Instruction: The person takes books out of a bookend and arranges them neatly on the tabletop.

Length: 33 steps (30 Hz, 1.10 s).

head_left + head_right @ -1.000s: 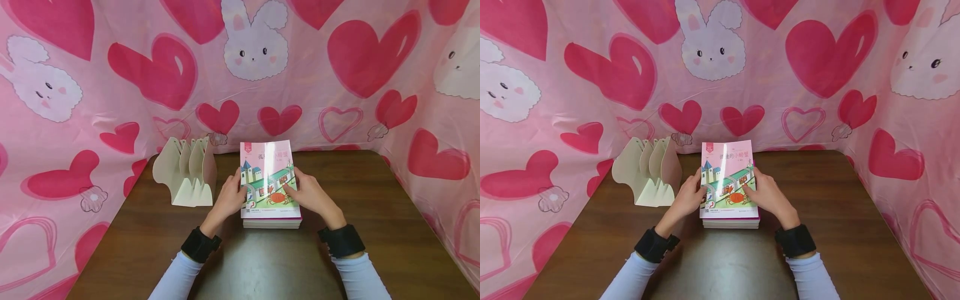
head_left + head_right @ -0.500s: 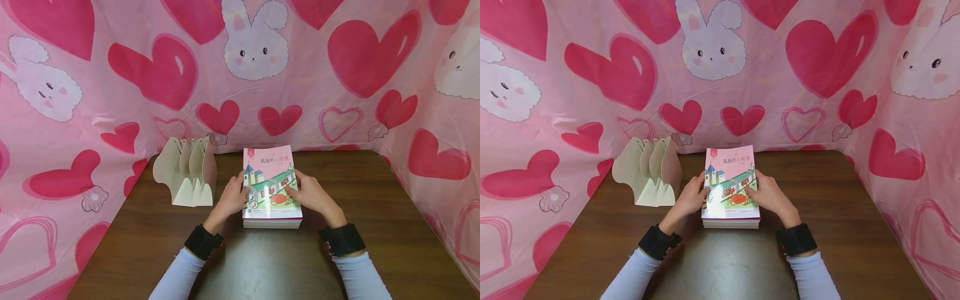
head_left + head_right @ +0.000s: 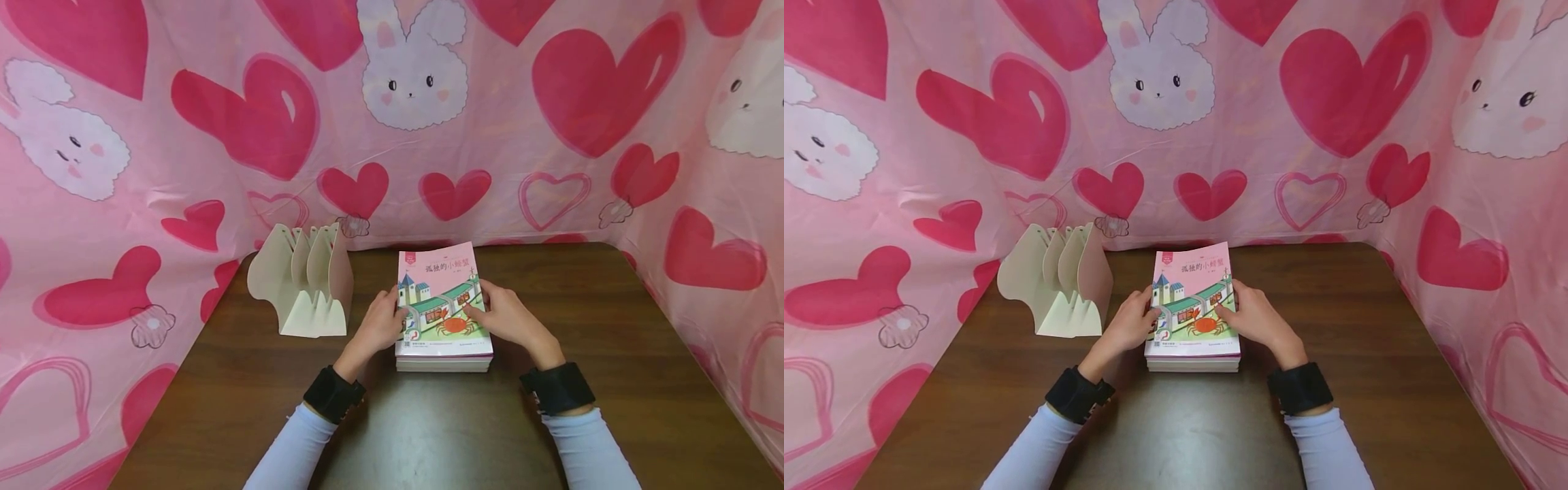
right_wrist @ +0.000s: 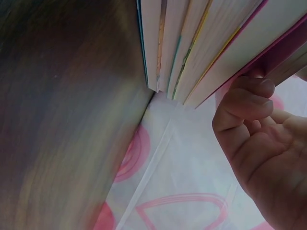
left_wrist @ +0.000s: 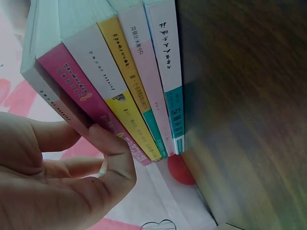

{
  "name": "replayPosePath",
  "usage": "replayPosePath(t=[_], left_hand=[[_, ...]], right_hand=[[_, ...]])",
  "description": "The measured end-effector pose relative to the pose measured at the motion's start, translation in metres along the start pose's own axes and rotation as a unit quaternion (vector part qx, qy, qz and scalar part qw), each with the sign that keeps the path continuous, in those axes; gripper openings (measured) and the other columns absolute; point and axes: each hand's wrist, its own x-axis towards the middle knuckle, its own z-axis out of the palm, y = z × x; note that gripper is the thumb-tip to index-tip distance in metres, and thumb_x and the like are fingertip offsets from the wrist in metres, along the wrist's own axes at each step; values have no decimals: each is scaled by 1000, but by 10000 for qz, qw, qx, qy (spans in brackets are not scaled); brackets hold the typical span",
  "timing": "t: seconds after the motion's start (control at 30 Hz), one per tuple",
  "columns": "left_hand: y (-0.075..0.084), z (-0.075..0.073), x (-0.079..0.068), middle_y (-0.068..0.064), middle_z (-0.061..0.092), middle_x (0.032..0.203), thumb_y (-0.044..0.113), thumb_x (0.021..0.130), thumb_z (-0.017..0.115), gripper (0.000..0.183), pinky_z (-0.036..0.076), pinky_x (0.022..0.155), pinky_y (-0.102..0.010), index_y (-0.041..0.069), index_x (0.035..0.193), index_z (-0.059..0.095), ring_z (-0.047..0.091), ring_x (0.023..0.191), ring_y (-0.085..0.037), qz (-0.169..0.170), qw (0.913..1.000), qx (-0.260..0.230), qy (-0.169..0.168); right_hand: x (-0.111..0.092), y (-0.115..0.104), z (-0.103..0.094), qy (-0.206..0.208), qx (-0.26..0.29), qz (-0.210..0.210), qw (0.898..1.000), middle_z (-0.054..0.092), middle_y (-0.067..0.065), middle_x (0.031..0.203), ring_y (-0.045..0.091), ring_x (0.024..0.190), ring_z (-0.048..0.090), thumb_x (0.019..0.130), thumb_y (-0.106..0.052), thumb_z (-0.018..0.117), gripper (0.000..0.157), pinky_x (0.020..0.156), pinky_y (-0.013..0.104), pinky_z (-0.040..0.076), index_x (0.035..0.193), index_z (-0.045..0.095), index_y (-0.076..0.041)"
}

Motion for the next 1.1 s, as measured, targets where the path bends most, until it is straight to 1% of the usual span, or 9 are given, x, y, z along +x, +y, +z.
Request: replayPosePath(t=[0.17, 0.3, 0.4, 0.5, 0.67, 0.83, 0.93, 1.03, 1.1], left_hand=[[2, -1, -1, -22, 56, 133, 17, 107, 63, 64, 50, 95, -42, -7, 159, 36, 54, 108, -29, -99, 9999, 88, -104], [3, -2, -1, -22, 56, 133, 18, 107, 63, 63, 49, 96, -43, -6, 159, 37, 54, 109, -30, -174, 9996, 132, -161], [2, -1, 1, -22, 55, 133, 18, 107, 63, 62, 49, 96, -43, -6, 159, 37, 53, 109, -30, -160, 9996, 141, -176], [-1, 0, 2, -22, 55, 133, 18, 107, 63, 62, 49, 96, -43, -6, 159, 38, 53, 110, -30, -139, 9996, 132, -183], [-3, 3, 2, -22, 54, 133, 18, 107, 63, 62, 49, 97, -44, -5, 159, 37, 53, 111, -30, -192, 9996, 134, -177], [-3, 4, 2, -22, 53, 133, 19, 108, 61, 62, 49, 97, -43, -5, 160, 36, 53, 110, -30, -197, 9995, 123, -205], [-4, 4, 2, -21, 53, 131, 19, 108, 61, 63, 49, 94, -42, -4, 160, 36, 53, 109, -30, -202, 9995, 99, -224], [-4, 4, 2, -21, 52, 132, 19, 108, 62, 63, 49, 94, -42, -5, 160, 35, 53, 109, -30, -212, 9995, 61, -225], [-5, 4, 2, -22, 52, 133, 19, 108, 61, 63, 50, 94, -42, -6, 160, 35, 54, 109, -29, -212, 9995, 52, -225]], right_hand=[[1, 5, 1, -101, -38, -21, 9999, 73, 8, 101, 19, 82, 66, 98, -22, 76, 65, 74, 36, 57, 150, 47, 6], [1, 5, 0, -144, -38, -10, 9999, 71, 6, 100, 19, 83, 65, 99, -24, 75, 63, 75, 36, 56, 148, 48, 3], [1, 5, 0, -150, -60, -14, 9999, 70, 5, 96, 18, 81, 65, 99, -26, 74, 58, 73, 35, 56, 144, 51, 2], [0, 5, -1, -186, -68, 1, 9998, 70, 4, 94, 18, 80, 64, 100, -28, 74, 57, 72, 35, 55, 143, 52, 2], [-1, 4, -1, -286, -49, 77, 9996, 70, 6, 99, 19, 83, 65, 101, -29, 72, 61, 74, 35, 56, 147, 48, 2], [-1, 2, -1, -324, -78, 174, 9993, 70, 6, 98, 20, 84, 64, 101, -29, 72, 59, 74, 35, 56, 146, 50, 3], [-2, 2, -1, -348, -134, 197, 9991, 70, 6, 99, 20, 85, 64, 101, -29, 72, 58, 75, 35, 55, 144, 51, 4], [-2, 2, -1, -393, -171, 223, 9988, 70, 9, 103, 22, 88, 64, 101, -28, 72, 58, 78, 37, 56, 144, 50, 5], [-3, 2, -1, -429, -209, 266, 9985, 70, 10, 107, 23, 91, 65, 102, -29, 71, 60, 82, 40, 57, 146, 48, 5]])
